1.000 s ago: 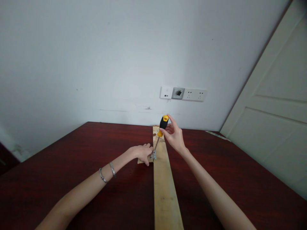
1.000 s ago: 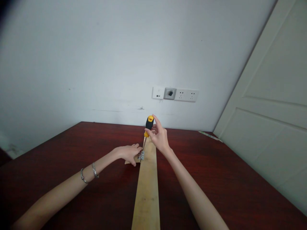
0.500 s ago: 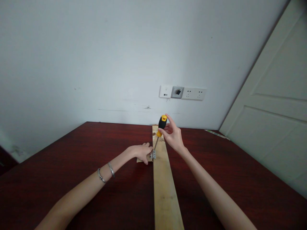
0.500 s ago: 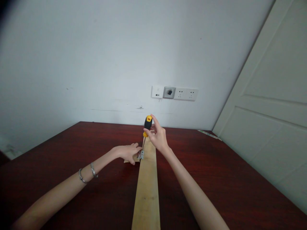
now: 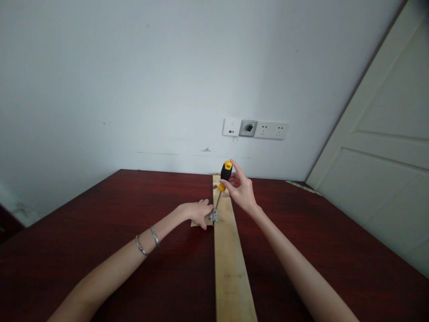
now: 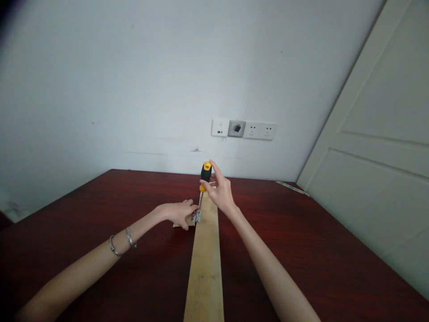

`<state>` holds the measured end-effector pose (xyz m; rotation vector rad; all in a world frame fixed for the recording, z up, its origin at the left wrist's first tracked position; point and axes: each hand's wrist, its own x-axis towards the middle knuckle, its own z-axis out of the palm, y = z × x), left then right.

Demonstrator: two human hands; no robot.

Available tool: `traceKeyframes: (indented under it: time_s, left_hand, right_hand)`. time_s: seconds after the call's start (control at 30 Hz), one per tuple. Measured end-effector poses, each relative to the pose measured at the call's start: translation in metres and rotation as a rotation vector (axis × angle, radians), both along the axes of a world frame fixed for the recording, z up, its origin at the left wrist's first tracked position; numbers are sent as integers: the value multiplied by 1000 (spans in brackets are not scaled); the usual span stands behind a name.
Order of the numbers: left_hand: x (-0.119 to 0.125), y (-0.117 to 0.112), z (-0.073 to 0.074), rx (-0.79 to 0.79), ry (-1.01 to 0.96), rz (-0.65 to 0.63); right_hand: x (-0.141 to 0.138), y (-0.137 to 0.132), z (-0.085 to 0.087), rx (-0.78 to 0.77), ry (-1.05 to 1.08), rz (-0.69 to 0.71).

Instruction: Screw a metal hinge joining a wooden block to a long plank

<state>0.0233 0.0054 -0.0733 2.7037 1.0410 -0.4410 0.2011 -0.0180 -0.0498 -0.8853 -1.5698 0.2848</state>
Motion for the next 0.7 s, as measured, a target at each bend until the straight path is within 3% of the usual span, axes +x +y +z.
traceKeyframes:
  time_s: [0.7]
  left_hand:
    - [-1,-1,0,-3,-24,18]
  right_hand:
    - [-1,-2,0,-5,-43,-25]
